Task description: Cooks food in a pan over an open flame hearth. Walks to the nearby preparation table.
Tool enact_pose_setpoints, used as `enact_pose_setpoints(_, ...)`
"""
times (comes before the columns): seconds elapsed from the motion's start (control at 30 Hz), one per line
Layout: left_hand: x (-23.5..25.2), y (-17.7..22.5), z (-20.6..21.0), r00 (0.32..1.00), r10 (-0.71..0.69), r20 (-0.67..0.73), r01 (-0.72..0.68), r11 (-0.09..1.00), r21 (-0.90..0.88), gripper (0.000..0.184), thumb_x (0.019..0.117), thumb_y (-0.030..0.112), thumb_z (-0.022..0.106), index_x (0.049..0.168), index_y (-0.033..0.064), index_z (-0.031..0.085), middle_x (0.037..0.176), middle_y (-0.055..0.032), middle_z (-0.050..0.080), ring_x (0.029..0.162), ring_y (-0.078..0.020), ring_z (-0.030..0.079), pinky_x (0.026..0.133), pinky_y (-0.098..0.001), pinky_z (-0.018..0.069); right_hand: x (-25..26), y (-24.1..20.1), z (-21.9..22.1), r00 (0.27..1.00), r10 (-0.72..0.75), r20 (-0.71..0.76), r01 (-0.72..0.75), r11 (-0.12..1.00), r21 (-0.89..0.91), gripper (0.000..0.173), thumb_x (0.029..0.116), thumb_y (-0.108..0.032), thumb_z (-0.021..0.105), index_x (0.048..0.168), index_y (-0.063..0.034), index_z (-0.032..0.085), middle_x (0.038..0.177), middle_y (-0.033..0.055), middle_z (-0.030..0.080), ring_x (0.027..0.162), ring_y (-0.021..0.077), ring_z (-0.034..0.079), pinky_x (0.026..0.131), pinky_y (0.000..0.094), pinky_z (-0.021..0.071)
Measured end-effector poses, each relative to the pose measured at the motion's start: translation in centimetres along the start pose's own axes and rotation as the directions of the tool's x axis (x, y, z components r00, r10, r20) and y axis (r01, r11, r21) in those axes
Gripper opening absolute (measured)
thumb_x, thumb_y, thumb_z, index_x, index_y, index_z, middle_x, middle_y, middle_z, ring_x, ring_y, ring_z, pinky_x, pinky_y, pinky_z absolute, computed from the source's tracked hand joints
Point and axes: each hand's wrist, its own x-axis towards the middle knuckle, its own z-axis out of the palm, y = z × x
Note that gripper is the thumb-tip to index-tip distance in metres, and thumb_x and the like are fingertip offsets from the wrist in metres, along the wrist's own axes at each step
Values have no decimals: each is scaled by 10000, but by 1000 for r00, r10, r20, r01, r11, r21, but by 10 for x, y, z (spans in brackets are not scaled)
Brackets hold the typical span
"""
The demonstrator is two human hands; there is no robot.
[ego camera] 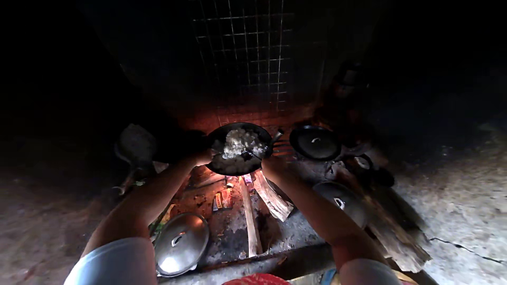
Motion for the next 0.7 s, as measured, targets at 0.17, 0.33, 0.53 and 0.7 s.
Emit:
enact_pose_setpoints(0.17, -17, -4, -3, 992, 33, -120, -26, 998, 60, 389, 994, 91, 596, 1379, 112, 650, 1245, -222, 685, 1191, -421, 635, 1003, -660, 473, -8, 0, 6, 999, 18, -27, -18, 1000, -5, 289, 1019, -172, 566, 1219, 13, 662, 1216, 241, 680, 1130, 438, 661, 877, 652, 538)
enact_pose_setpoints(0.33, -58, 20, -37, 978, -30, -205, 78, 969, 233, 352, 948, 134, 661, 1299, 136, 683, 1198, -213, 694, 1153, -444, 640, 944, -694, 489, -11, 5, -5, 996, -56, -74, 54, 998, -34, 282, 996, -174, 607, 1193, 16, 671, 1197, 256, 679, 1103, 463, 663, 862, 676, 532)
enact_pose_setpoints(0.53, -101, 76, -58, 927, -183, -326, 301, 883, 361, 267, 988, 98, 602, 1245, 41, 642, 1144, -244, 685, 1053, -469, 672, 795, -663, 547, -26, -5, -46, 996, -36, -82, 33, 999, -39, 225, 1003, -98, 545, 1133, 6, 697, 1191, 243, 690, 1114, 454, 666, 851, 669, 536)
enact_pose_setpoints(0.7, -55, 49, -38, 904, -280, -322, 379, 873, 307, 243, 969, 104, 635, 1181, -11, 658, 1172, -249, 665, 1074, -464, 659, 784, -659, 557, -36, -12, -60, 998, -61, -36, 57, 995, -82, 177, 961, -87, 609, 1060, 29, 700, 1148, 254, 694, 1080, 455, 672, 832, 678, 538)
